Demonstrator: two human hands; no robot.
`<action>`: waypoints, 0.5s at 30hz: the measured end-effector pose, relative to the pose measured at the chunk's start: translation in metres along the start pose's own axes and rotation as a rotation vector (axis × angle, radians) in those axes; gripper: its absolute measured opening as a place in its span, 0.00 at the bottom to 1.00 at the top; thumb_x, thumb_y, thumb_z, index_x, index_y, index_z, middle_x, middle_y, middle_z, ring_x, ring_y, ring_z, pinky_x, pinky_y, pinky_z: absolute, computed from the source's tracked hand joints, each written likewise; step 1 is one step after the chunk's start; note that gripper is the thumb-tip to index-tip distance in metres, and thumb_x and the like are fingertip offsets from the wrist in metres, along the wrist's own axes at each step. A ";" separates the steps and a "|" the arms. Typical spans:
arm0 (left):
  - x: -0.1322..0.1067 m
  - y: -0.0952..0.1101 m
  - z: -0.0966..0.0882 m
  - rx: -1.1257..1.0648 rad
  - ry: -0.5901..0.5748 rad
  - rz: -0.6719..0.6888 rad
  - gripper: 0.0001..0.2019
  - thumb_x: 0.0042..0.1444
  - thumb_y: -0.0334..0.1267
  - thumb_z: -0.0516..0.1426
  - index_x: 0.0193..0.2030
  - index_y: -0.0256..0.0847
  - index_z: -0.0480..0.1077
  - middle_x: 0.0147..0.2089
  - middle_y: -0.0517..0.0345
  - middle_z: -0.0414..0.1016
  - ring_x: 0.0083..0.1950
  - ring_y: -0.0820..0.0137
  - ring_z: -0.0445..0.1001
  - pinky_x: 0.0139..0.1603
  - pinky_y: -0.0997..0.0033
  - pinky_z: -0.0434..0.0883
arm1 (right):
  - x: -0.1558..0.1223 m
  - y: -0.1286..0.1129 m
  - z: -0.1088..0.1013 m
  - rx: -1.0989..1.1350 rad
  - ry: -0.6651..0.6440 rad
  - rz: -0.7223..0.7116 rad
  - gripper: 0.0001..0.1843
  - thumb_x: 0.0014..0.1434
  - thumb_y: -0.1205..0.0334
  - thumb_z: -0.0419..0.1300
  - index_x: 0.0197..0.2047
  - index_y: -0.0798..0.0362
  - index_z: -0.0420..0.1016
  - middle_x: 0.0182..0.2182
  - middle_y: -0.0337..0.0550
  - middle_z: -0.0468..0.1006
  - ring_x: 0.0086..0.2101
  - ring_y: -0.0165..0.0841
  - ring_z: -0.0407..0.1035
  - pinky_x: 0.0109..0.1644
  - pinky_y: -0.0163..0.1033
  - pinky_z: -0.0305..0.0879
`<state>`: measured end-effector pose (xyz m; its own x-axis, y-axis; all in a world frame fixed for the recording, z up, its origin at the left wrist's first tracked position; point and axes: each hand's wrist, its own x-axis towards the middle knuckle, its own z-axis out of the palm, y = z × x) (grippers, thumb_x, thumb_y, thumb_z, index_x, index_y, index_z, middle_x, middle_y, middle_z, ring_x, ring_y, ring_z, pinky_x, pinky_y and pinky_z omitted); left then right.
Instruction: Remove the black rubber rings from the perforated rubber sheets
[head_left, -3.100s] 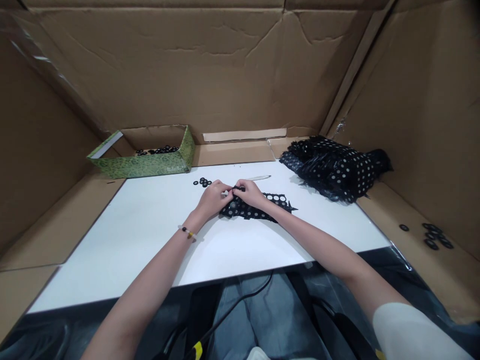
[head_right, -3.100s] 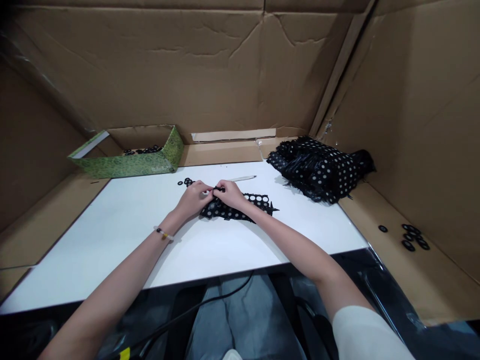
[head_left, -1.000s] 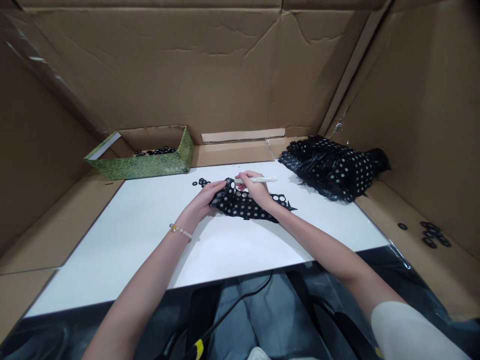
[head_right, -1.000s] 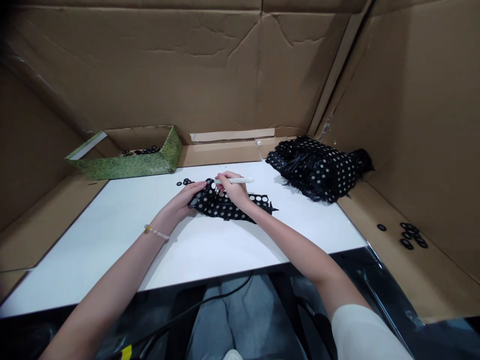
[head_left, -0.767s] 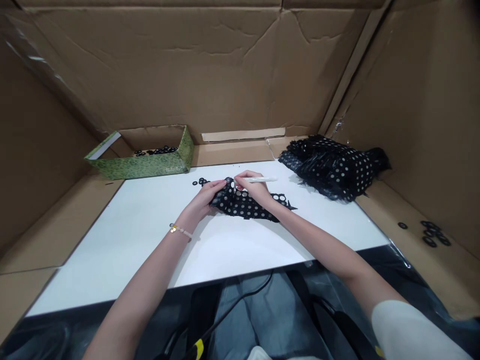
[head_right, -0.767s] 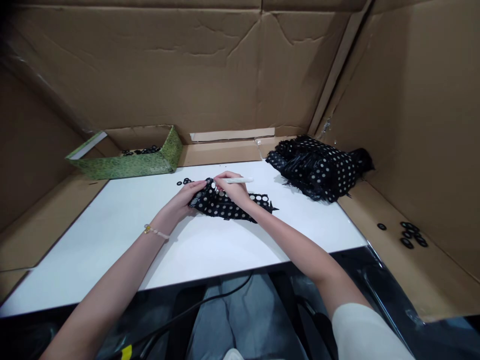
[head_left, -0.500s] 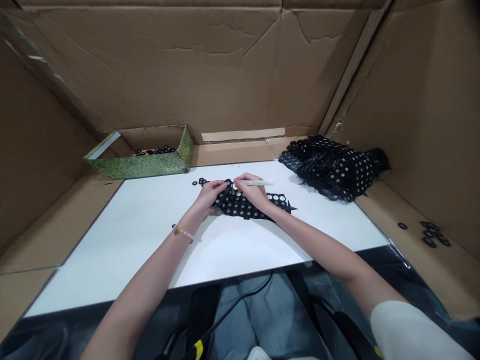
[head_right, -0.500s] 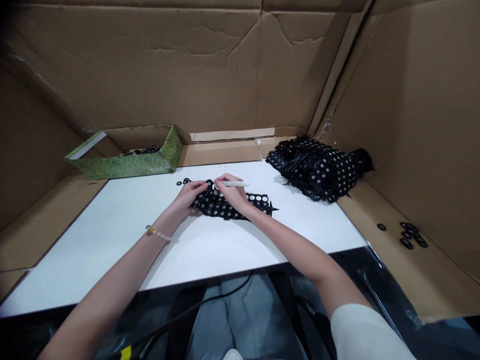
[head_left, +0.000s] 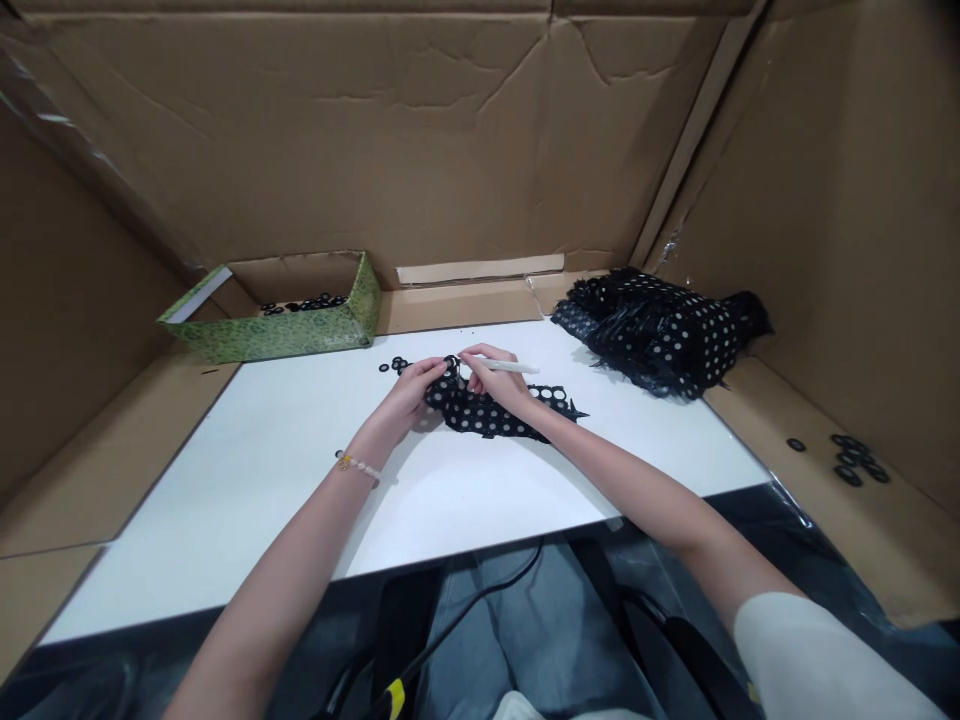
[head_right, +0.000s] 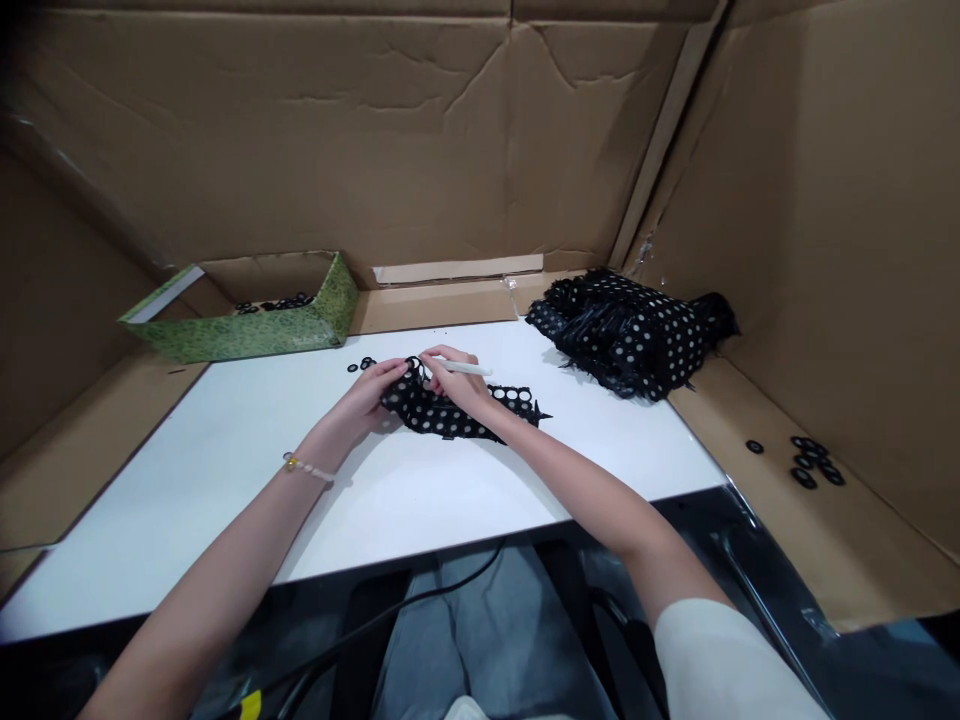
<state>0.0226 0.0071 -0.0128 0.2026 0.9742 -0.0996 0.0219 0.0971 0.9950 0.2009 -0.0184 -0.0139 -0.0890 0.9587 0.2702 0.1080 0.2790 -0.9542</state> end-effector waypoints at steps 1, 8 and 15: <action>0.001 0.001 -0.002 -0.020 0.036 -0.028 0.15 0.43 0.49 0.66 0.34 0.42 0.77 0.34 0.55 0.77 0.37 0.63 0.72 0.33 0.68 0.64 | 0.000 -0.001 -0.002 0.044 -0.017 -0.007 0.21 0.62 0.41 0.53 0.38 0.49 0.74 0.20 0.35 0.72 0.22 0.31 0.68 0.30 0.37 0.65; -0.004 0.009 0.002 -0.003 0.001 -0.021 0.16 0.41 0.49 0.66 0.35 0.43 0.77 0.39 0.54 0.79 0.43 0.58 0.74 0.43 0.63 0.68 | 0.005 0.011 -0.001 0.156 -0.024 -0.112 0.20 0.55 0.45 0.63 0.34 0.48 0.58 0.32 0.36 0.74 0.37 0.32 0.71 0.45 0.38 0.67; -0.007 0.013 0.004 0.361 0.143 0.297 0.12 0.47 0.48 0.65 0.32 0.42 0.78 0.38 0.52 0.80 0.40 0.61 0.72 0.47 0.63 0.66 | 0.006 0.020 0.003 0.012 0.014 -0.034 0.20 0.50 0.48 0.64 0.33 0.48 0.56 0.28 0.32 0.69 0.29 0.30 0.63 0.37 0.36 0.62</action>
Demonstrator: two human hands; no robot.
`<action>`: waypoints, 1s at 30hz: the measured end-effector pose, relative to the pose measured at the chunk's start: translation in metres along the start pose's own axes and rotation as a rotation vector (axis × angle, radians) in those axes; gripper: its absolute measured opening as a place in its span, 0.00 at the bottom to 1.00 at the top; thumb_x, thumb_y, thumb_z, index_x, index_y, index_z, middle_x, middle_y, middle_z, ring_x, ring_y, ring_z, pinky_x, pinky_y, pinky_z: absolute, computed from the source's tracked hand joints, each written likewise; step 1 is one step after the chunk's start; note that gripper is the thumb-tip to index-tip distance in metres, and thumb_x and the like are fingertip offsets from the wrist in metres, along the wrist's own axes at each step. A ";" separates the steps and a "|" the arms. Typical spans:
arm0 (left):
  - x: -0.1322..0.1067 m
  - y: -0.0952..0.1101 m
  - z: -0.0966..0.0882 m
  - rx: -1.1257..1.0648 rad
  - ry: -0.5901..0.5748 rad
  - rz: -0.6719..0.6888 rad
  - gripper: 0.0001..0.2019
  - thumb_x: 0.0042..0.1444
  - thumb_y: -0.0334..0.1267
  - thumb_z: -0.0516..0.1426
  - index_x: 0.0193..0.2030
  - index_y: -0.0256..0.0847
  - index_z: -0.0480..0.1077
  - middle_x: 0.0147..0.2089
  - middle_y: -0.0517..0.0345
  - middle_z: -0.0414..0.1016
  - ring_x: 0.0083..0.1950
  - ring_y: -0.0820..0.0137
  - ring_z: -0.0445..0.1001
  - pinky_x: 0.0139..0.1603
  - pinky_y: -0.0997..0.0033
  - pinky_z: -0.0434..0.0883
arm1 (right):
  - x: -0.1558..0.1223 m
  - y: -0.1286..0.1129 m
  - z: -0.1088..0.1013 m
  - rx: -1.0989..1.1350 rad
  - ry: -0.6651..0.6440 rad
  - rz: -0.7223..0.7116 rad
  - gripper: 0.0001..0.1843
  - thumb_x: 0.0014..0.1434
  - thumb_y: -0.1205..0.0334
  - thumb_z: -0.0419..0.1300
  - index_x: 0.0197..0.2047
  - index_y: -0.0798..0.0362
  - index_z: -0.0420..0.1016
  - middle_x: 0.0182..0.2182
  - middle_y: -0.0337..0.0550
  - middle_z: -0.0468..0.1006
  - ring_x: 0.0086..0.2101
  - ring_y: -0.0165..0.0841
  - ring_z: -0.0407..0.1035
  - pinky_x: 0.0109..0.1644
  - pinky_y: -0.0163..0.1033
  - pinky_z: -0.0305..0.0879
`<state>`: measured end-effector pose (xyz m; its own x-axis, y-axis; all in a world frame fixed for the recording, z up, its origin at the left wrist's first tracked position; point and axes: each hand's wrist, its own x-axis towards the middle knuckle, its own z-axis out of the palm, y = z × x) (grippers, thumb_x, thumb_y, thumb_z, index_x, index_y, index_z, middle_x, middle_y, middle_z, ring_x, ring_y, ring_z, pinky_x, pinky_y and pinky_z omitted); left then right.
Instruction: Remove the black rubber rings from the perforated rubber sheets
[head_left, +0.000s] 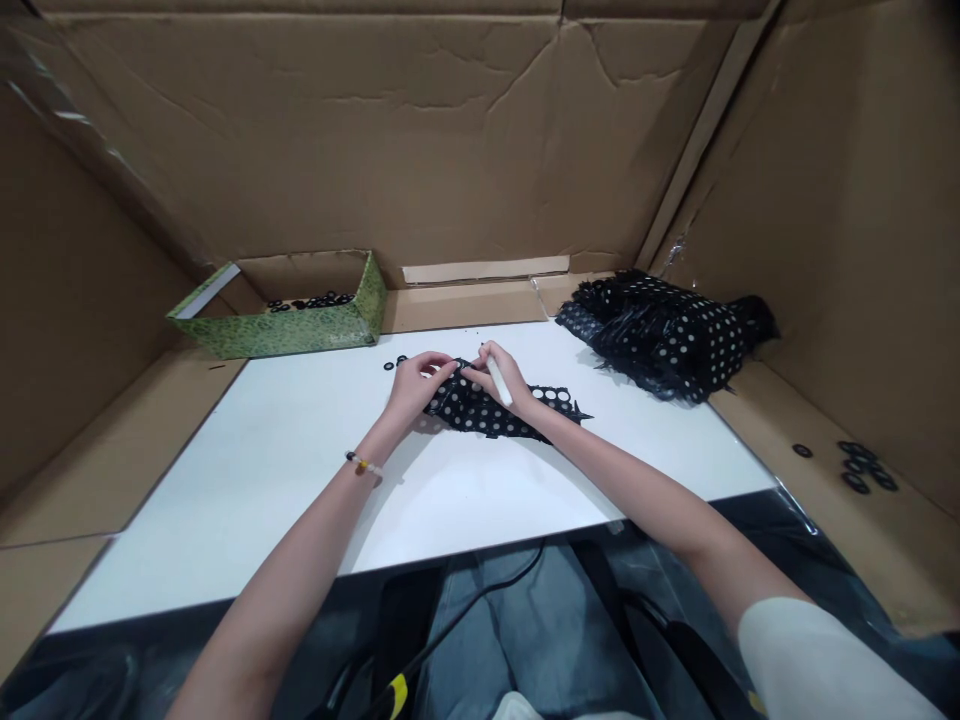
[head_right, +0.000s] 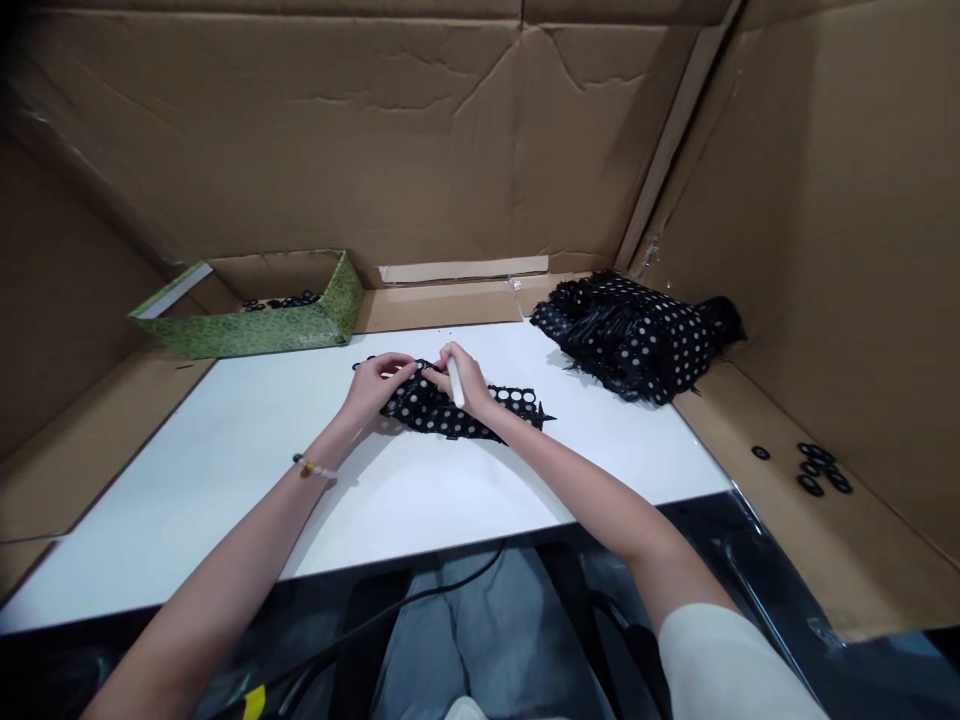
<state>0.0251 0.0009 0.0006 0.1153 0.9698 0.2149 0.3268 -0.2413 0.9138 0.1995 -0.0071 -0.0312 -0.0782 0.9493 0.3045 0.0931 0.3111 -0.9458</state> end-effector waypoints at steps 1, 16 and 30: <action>-0.001 0.001 0.000 0.030 -0.015 0.010 0.13 0.47 0.48 0.65 0.32 0.42 0.78 0.38 0.51 0.80 0.40 0.61 0.72 0.46 0.63 0.66 | -0.001 -0.003 -0.001 -0.022 -0.001 -0.015 0.20 0.50 0.49 0.64 0.33 0.48 0.56 0.29 0.33 0.70 0.29 0.30 0.63 0.38 0.37 0.62; 0.003 -0.009 -0.002 0.244 -0.064 0.100 0.15 0.55 0.42 0.55 0.18 0.43 0.68 0.23 0.54 0.71 0.32 0.61 0.68 0.40 0.64 0.64 | -0.001 -0.007 -0.001 -0.090 -0.035 -0.073 0.18 0.51 0.49 0.64 0.30 0.49 0.61 0.27 0.34 0.68 0.29 0.30 0.61 0.38 0.37 0.59; 0.019 -0.030 -0.035 0.234 0.157 0.132 0.13 0.55 0.47 0.58 0.37 0.42 0.80 0.48 0.44 0.78 0.56 0.52 0.67 0.59 0.56 0.61 | 0.000 -0.002 -0.003 -0.086 0.047 0.000 0.20 0.48 0.47 0.66 0.28 0.48 0.60 0.25 0.33 0.65 0.26 0.30 0.57 0.34 0.37 0.56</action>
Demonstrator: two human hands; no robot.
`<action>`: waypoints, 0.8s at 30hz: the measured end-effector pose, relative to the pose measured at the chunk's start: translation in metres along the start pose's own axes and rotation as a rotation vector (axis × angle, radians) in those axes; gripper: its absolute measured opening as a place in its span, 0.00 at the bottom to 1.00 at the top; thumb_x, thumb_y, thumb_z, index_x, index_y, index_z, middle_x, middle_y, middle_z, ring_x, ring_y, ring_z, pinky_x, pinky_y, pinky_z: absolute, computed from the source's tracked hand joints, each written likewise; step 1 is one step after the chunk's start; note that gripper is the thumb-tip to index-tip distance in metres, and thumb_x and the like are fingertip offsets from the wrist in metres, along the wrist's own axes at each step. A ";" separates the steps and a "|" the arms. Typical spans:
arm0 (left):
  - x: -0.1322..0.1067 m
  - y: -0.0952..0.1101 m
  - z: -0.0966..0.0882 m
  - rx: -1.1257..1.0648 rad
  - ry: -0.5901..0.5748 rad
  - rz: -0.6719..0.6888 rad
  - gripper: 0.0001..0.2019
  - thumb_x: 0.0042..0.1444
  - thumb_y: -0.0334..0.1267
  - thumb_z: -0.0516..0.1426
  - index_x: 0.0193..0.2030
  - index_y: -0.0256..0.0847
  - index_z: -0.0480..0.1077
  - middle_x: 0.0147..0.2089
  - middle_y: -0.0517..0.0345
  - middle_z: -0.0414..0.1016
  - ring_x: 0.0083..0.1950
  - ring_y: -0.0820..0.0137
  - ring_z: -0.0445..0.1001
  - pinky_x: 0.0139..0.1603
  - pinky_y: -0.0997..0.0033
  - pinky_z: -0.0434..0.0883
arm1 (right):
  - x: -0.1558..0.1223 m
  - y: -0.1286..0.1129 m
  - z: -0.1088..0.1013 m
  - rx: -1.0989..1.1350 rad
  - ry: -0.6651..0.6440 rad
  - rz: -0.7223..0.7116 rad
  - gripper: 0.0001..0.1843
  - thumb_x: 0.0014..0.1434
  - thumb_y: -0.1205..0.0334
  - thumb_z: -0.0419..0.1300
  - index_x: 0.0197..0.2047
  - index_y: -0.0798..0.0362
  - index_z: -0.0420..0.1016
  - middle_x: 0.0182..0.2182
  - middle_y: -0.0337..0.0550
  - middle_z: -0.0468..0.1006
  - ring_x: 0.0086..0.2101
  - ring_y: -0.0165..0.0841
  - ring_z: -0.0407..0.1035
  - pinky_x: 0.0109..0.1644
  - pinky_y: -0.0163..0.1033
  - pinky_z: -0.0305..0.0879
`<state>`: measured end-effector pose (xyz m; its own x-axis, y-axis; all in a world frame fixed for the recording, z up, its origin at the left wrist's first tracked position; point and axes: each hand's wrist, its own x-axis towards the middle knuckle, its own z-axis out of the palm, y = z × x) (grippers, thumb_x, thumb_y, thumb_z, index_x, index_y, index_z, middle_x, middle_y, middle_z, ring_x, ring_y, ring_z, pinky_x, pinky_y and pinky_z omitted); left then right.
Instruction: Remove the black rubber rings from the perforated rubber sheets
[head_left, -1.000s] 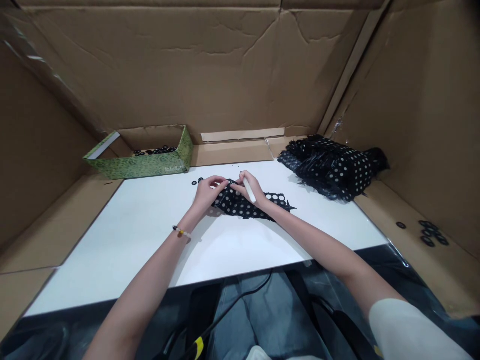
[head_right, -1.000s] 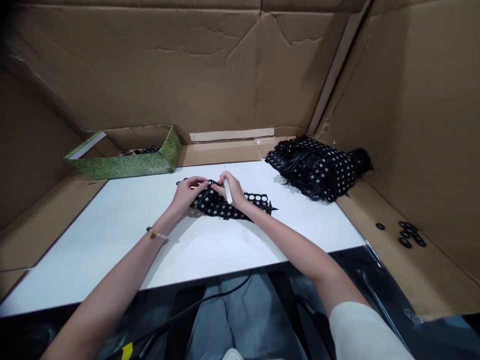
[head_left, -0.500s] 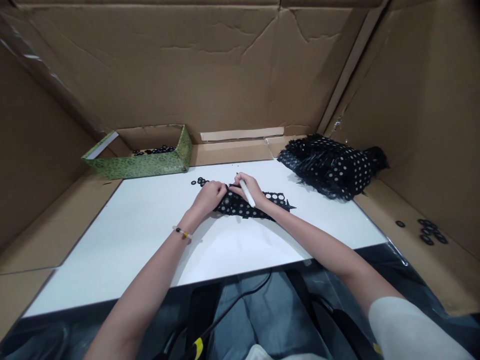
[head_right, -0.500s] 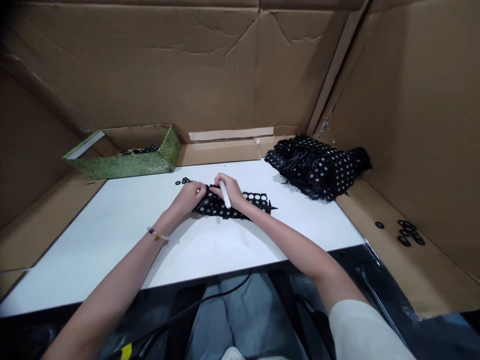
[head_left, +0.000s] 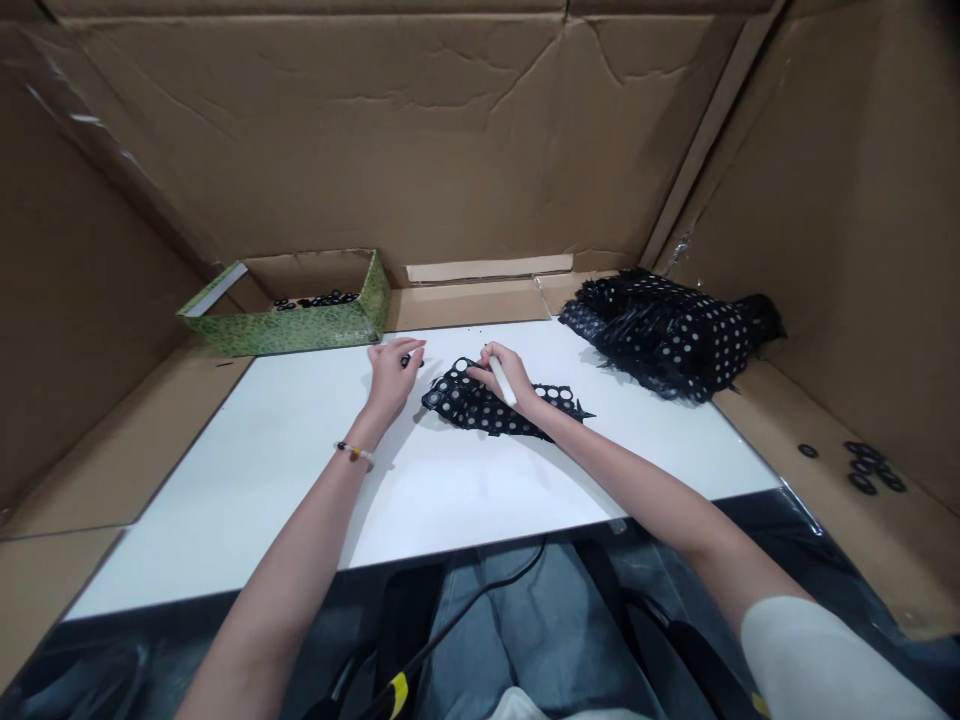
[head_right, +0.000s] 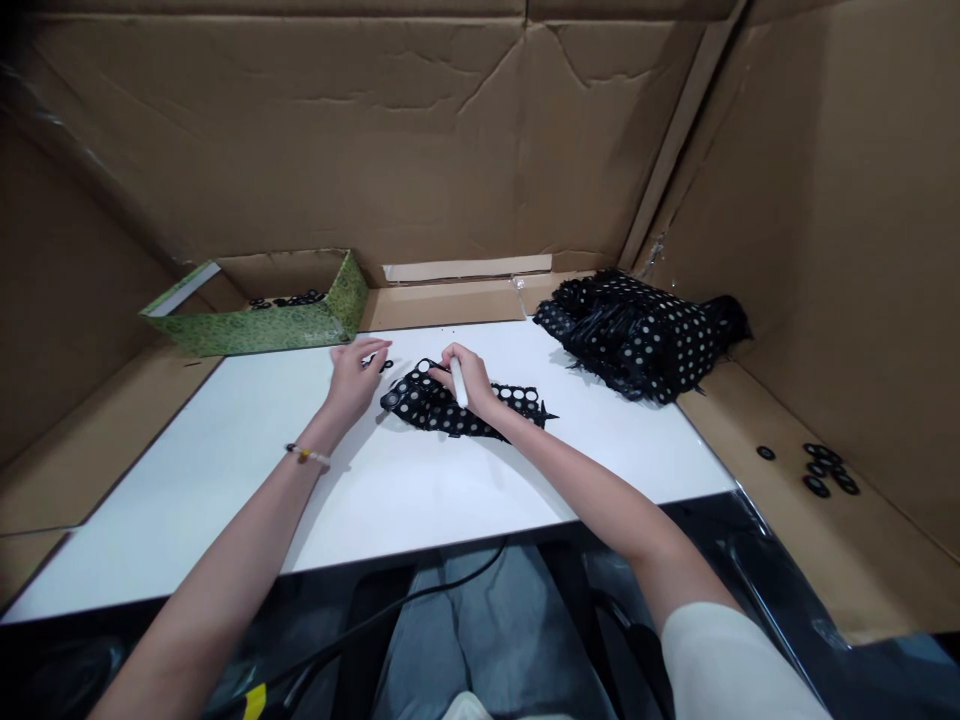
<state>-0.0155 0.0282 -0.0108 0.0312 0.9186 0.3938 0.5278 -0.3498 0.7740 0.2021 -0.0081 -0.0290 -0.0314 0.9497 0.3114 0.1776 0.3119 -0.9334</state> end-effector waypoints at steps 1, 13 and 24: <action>-0.002 0.008 0.003 -0.077 -0.131 -0.025 0.15 0.56 0.49 0.57 0.37 0.42 0.80 0.45 0.46 0.79 0.54 0.54 0.70 0.56 0.58 0.63 | 0.000 -0.001 0.000 0.011 0.001 -0.002 0.20 0.48 0.47 0.66 0.29 0.49 0.60 0.26 0.34 0.66 0.27 0.30 0.58 0.35 0.37 0.57; -0.012 0.032 0.006 -0.820 -0.353 -0.432 0.14 0.44 0.45 0.69 0.33 0.38 0.78 0.33 0.54 0.79 0.34 0.67 0.74 0.34 0.72 0.67 | 0.012 -0.007 -0.029 -0.015 -0.263 -0.061 0.19 0.57 0.43 0.59 0.31 0.49 0.60 0.28 0.34 0.64 0.32 0.31 0.61 0.41 0.38 0.58; 0.010 0.022 -0.010 -1.231 0.174 -0.772 0.07 0.63 0.31 0.57 0.45 0.35 0.75 0.33 0.55 0.81 0.31 0.71 0.78 0.32 0.76 0.75 | 0.027 -0.010 -0.090 0.305 -0.546 0.331 0.25 0.38 0.61 0.73 0.29 0.50 0.58 0.30 0.32 0.67 0.32 0.29 0.64 0.31 0.34 0.50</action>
<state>-0.0119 0.0278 0.0156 -0.0649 0.9447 -0.3214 -0.6806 0.1937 0.7066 0.2882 0.0118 0.0045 -0.5263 0.8484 -0.0570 -0.0178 -0.0780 -0.9968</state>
